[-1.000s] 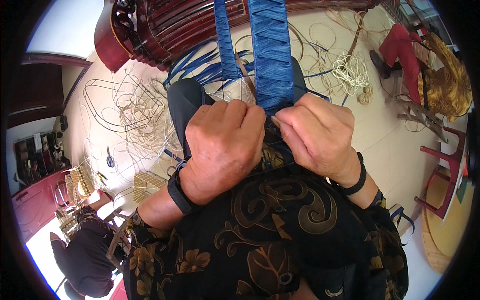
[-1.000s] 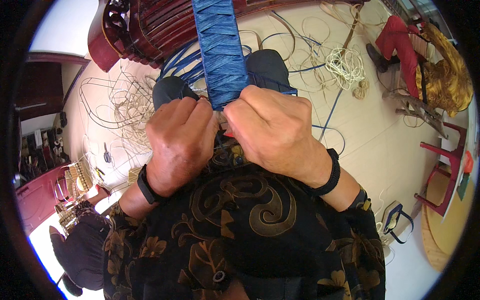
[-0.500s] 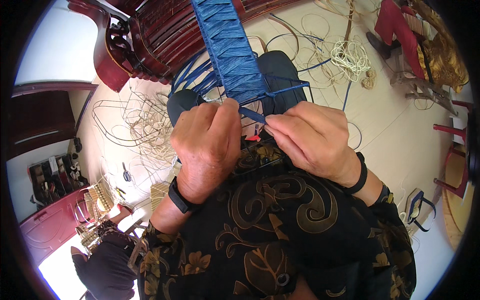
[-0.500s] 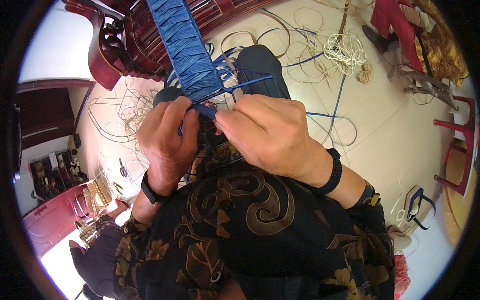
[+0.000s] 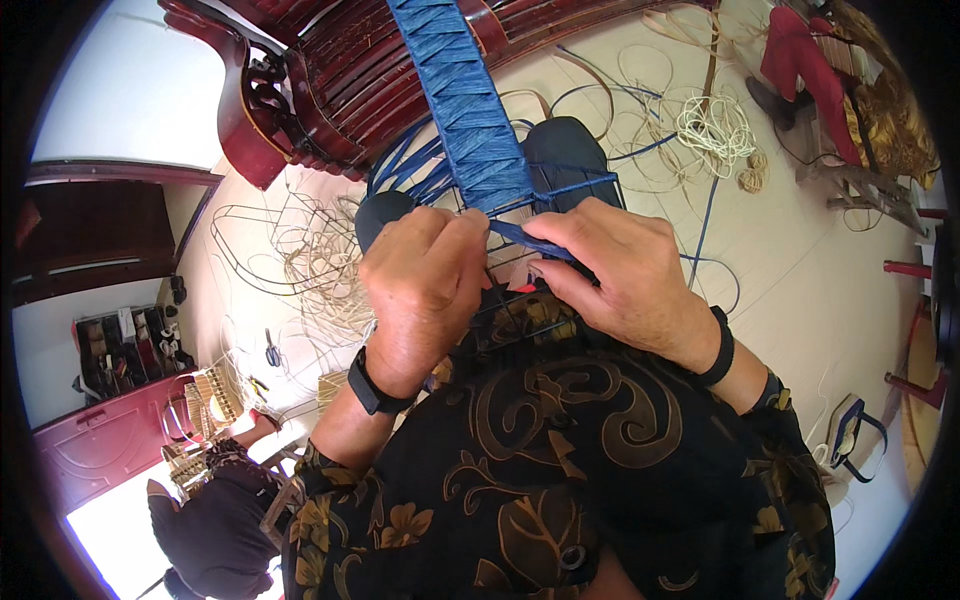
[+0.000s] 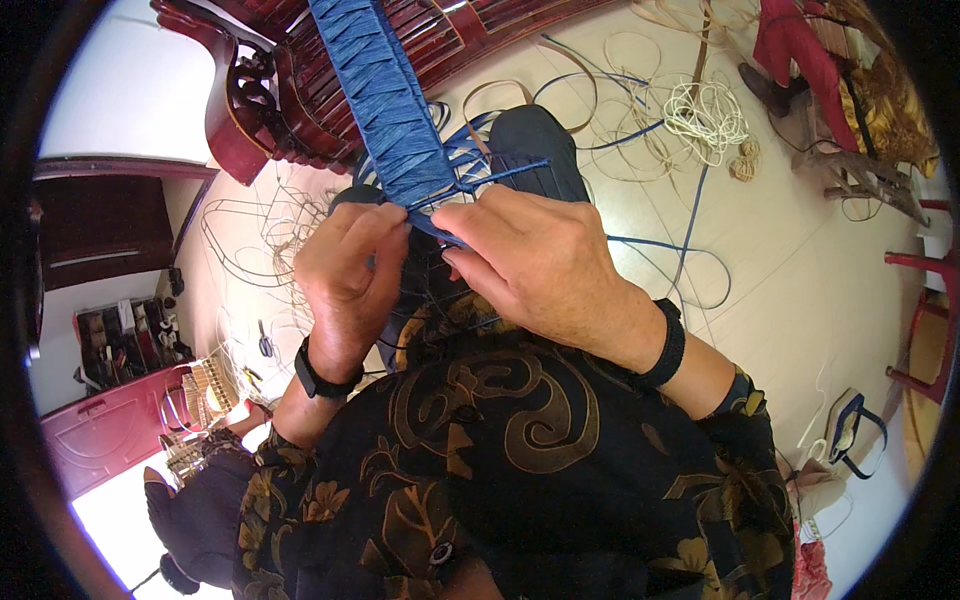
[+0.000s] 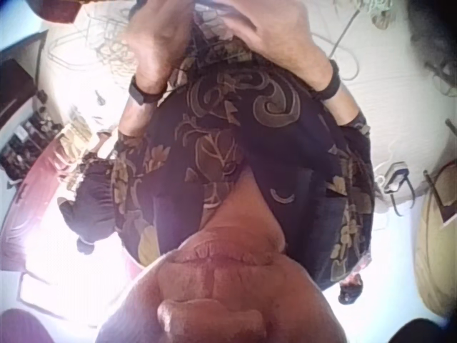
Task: The person weaves blue fabric strips through a wire basket frame and uses scissors to trim excess material.
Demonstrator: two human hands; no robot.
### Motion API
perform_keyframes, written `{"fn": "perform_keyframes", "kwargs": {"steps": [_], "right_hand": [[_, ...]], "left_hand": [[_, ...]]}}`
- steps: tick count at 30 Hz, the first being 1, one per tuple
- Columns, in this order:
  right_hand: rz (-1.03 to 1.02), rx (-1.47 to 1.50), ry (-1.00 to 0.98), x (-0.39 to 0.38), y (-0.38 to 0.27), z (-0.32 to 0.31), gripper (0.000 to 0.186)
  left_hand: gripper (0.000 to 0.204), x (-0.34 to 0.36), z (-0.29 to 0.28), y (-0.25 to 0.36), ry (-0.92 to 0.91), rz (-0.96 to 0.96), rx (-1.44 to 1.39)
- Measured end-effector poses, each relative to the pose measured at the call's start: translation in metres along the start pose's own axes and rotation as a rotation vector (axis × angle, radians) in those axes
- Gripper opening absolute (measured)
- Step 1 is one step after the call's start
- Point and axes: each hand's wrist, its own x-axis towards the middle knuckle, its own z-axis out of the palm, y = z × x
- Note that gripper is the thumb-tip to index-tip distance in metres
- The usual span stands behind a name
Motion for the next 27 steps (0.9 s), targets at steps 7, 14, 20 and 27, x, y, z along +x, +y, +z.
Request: {"fn": "perform_keyframes", "kwargs": {"steps": [7,14,20,27], "right_hand": [[0.222,0.18,-0.107,0.009,-0.006,0.006,0.033],[0.688,0.496,-0.224,0.025,-0.019,0.006,0.022],[0.799,0.547,-0.389,0.032,-0.013,0.008,0.023],[0.625,0.371,-0.34,0.028,-0.01,0.011,0.02]], "left_hand": [[0.024,-0.004,0.0,0.0,-0.006,0.036,0.073],[0.024,-0.005,-0.002,-0.003,0.028,0.069,0.083],[0.018,-0.002,-0.011,-0.001,-0.053,-0.014,0.015],[0.026,0.011,-0.034,-0.017,-0.305,-0.49,-0.5]]}}
